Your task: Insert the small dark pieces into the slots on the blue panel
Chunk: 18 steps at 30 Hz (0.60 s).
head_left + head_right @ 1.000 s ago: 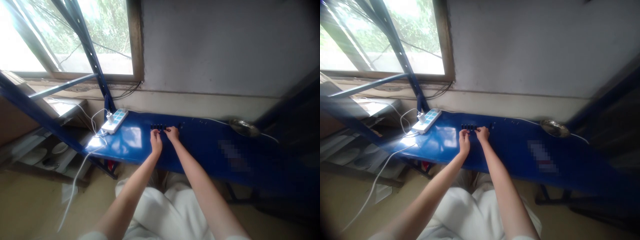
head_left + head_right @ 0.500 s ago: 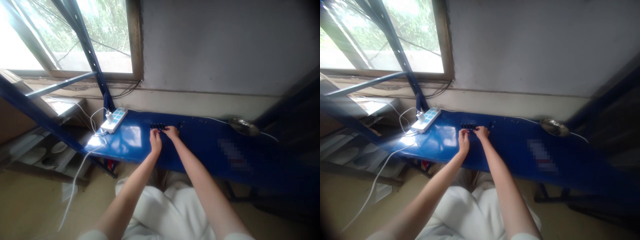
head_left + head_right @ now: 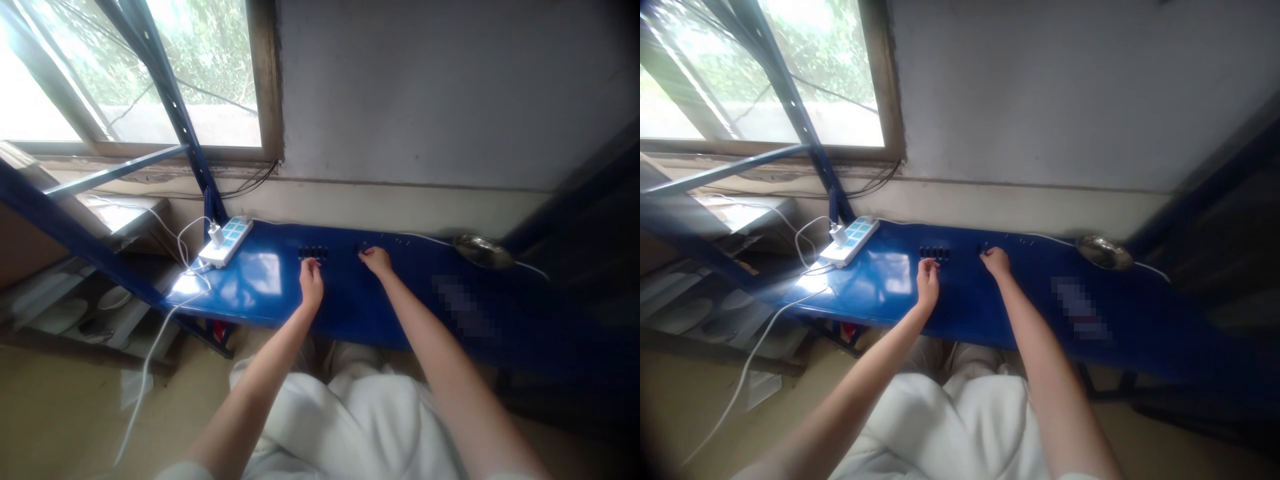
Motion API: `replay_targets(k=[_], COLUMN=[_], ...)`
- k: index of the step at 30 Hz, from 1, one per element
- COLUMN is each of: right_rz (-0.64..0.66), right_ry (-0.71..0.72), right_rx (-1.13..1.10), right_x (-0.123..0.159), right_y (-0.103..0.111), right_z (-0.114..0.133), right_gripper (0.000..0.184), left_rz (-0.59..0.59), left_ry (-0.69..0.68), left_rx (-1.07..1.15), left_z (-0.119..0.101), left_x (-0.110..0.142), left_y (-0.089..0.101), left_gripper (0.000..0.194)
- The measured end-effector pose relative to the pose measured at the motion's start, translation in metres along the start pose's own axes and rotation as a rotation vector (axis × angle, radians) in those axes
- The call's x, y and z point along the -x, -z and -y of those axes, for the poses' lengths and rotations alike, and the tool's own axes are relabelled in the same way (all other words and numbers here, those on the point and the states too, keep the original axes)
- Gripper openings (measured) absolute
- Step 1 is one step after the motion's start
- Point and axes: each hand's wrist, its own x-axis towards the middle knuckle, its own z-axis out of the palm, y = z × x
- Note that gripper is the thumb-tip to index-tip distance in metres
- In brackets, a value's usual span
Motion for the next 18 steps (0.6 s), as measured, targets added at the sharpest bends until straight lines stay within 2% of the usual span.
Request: replay_targets(k=[3, 6, 9, 14, 18], right_rz=[-0.084, -0.067, -0.051, -0.105, -0.155], right_ry=[-0.095, -0.106, -0.087, -0.013, 0.108], right_rx=[0.055, 0.084, 0.11, 0.097, 0.065], right_x=[-0.006, -0.012, -0.015, -0.005, 0.018], right_y=[-0.007, -0.014, -0.02, -0.029, -0.031], right_z=[-0.001, 0.004, 0.013, 0.03, 0.036], right_gripper=[0.049, 0.055, 0.048, 0.018, 0.019], left_rz=[0.01, 0.028, 0.039, 0.054, 0.109], left_ry=[-0.003, 0.001, 0.002, -0.016, -0.102], left_rx=[0.003, -0.012, -0.036, -0.072, -0.145], left_z=[0.0, -0.001, -0.002, 0.0, -0.001], left_x=[0.0, 0.001, 0.002, 0.003, 0.003], left_y=[0.0, 0.0, 0.001, 0.001, 0.001], left_gripper=[0.013, 0.013, 0.013, 0.015, 0.023])
